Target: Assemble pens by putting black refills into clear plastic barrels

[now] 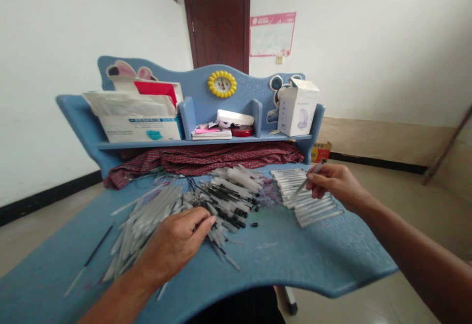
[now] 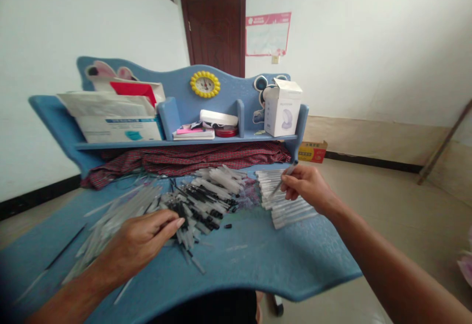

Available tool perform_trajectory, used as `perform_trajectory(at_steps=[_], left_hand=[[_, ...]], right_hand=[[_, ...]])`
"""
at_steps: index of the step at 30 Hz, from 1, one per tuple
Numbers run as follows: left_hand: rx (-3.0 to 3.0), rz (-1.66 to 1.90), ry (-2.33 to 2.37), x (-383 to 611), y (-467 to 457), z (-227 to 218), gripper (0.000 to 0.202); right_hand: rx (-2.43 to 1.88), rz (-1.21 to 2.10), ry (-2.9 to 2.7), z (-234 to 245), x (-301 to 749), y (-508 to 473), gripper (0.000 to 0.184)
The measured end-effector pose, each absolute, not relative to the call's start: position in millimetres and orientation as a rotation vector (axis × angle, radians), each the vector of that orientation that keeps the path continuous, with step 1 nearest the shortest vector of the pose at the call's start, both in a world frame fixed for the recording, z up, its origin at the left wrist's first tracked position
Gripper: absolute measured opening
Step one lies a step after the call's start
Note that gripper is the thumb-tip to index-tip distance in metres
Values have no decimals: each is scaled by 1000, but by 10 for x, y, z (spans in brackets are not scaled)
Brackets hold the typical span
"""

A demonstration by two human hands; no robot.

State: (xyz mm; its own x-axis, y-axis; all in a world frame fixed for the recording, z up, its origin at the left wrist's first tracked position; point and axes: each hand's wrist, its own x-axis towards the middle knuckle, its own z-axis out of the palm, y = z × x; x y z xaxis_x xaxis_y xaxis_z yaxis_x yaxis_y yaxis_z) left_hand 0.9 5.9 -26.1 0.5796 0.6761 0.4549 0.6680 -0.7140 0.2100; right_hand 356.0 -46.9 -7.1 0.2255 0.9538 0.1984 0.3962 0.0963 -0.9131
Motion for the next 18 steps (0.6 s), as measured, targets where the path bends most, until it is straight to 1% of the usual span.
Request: perform_trajectory(at_steps=[2,4,7,11,18], left_hand=[[2788,787,1199,0,62,-267,33],[2788,775,1207,-8,63,-273,33],[2790,750,1214,-19,62,-282,33],[2810,758,1201,-27,53,-284,33],[2819,876,1174,-53,29,-226,31]], right_hand=[[-1399,894,-976,-187,3601,-415,13],[-1402,945,-829,-315,3638,-375,10],[-1435,979,-739,-469,3675,-365,9],[-1515,1007,-655,-552,3678,-410,10],[-1699,970,-620,-562,3698,-494,22]])
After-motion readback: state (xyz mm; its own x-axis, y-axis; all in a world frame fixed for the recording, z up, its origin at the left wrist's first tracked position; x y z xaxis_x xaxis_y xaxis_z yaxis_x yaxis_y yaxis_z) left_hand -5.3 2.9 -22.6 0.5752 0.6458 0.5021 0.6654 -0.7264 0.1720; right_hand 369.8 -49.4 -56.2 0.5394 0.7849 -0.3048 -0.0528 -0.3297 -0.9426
